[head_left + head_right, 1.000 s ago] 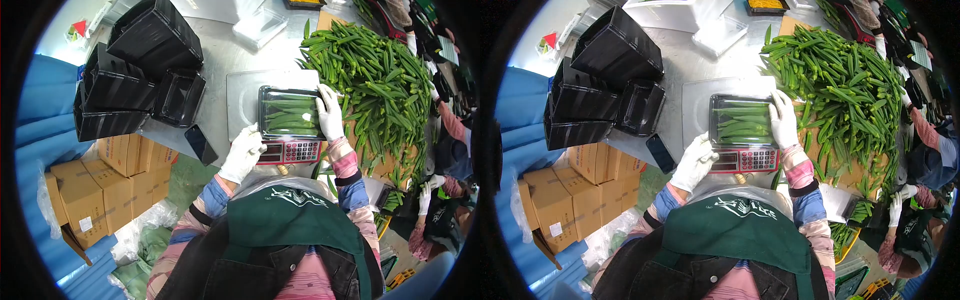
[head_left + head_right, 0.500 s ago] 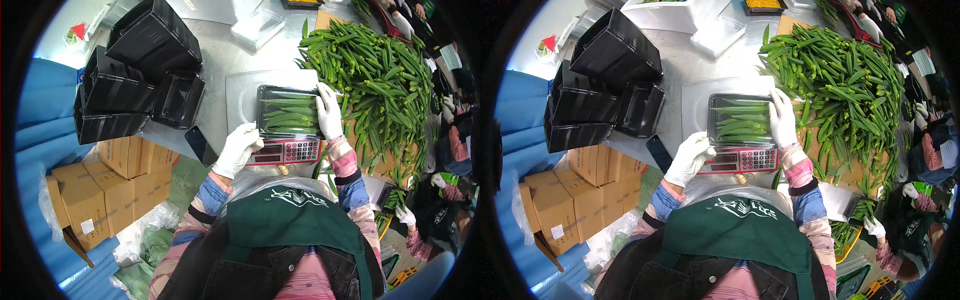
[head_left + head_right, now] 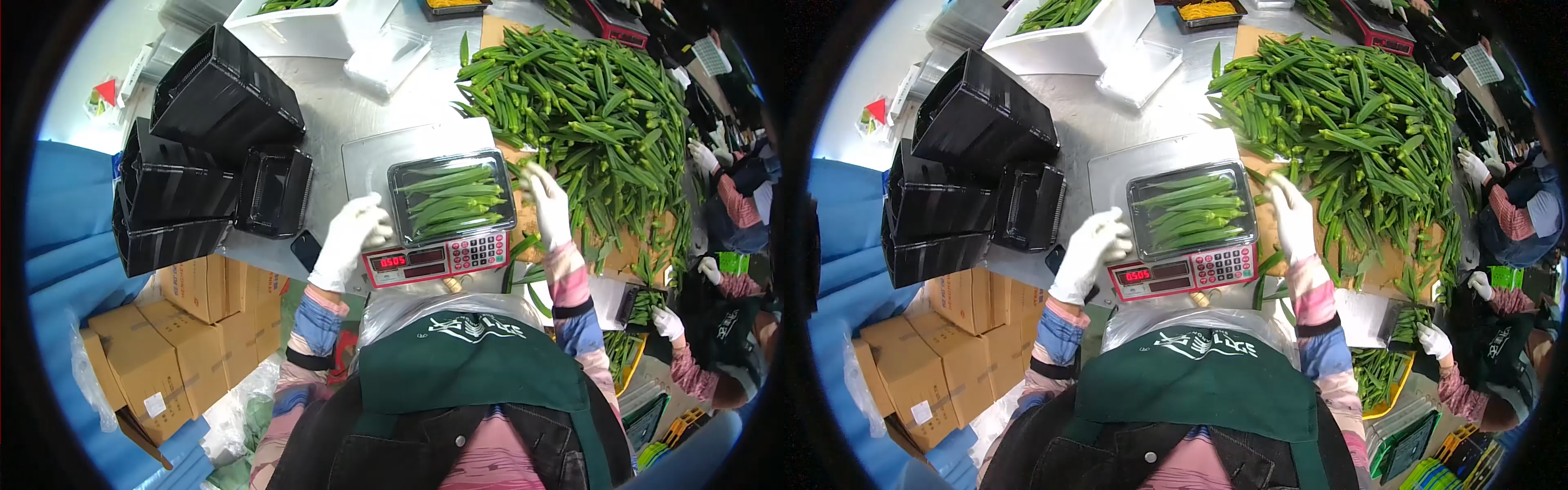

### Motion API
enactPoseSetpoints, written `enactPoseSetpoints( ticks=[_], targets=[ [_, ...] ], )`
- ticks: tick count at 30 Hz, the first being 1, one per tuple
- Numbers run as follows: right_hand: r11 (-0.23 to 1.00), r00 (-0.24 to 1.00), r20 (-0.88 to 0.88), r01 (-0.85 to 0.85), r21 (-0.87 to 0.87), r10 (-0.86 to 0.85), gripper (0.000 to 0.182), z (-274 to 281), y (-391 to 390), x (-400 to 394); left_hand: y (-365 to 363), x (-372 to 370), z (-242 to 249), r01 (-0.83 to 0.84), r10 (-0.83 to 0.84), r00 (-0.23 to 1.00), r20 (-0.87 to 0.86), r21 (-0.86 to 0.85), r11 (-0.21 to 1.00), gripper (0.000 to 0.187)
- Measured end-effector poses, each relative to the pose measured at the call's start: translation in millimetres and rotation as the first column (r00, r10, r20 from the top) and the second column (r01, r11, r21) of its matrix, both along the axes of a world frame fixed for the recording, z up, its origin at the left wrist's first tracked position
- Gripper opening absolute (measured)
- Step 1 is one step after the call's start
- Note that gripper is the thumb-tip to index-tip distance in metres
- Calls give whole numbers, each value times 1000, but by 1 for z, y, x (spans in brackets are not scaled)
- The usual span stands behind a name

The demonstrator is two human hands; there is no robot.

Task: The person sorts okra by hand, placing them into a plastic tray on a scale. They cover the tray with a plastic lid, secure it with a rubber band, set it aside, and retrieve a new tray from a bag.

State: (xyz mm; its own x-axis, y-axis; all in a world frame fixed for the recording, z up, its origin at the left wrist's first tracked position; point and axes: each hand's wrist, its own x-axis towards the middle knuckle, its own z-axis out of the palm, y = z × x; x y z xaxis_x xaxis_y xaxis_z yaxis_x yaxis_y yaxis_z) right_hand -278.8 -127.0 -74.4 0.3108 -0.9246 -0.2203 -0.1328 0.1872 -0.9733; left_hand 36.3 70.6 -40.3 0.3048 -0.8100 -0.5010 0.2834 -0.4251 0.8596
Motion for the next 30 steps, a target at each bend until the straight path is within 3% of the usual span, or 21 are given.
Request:
enactPoseSetpoints(
  ticks=[2,3,4,6,7,10,13,16,19,20,23,24,27,30],
  targets=[
    [993,997,-62,-29,119,37,37,3,19,-13,-20,2,-2,-152,156,985,70,-58,987,43],
    [980,996,-68,-48,195,62,35,6,30,-16,-31,4,-9,-144,142,990,-25,-104,984,41],
    [930,996,77,-74,361,49,32,10,40,-17,-41,7,-20,-141,123,985,-120,-150,979,40],
    [890,983,173,-28,455,-57,27,9,55,-12,-58,-1,-17,-170,103,939,-329,-180,969,34],
    [871,969,222,-16,491,-107,27,4,58,-11,-60,0,-20,-176,109,931,-347,-169,970,31],
    [870,939,320,-49,490,-128,24,0,60,-11,-64,11,-30,-148,72,910,-408,-157,976,20],
    [864,860,483,-112,491,-163,22,-14,58,-12,-67,11,-28,-152,58,775,-629,-98,984,22],
    [856,833,526,-139,498,-170,20,-16,56,-15,-60,9,-28,-164,123,673,-729,15,986,23],
    [894,881,457,-105,435,-119,24,-14,51,-16,-53,31,-31,94,-119,766,-632,-72,993,25],
    [914,914,397,-85,397,-87,24,-12,48,-16,-53,45,-35,254,-230,840,-492,-19,967,28],
    [924,944,316,-40,379,-89,23,-3,44,-11,-59,24,-7,164,-180,968,-177,-101,981,29],
    [925,924,371,-60,376,-90,23,-6,44,-10,-64,13,7,66,-86,955,-285,-80,995,25],
    [910,858,491,-71,409,-153,23,8,47,-4,-65,-4,8,-62,7,968,-251,-211,976,21],
    [947,828,548,-73,312,-116,27,48,49,-4,-48,-5,30,236,-266,948,-174,-173,956,37]
  ],
)
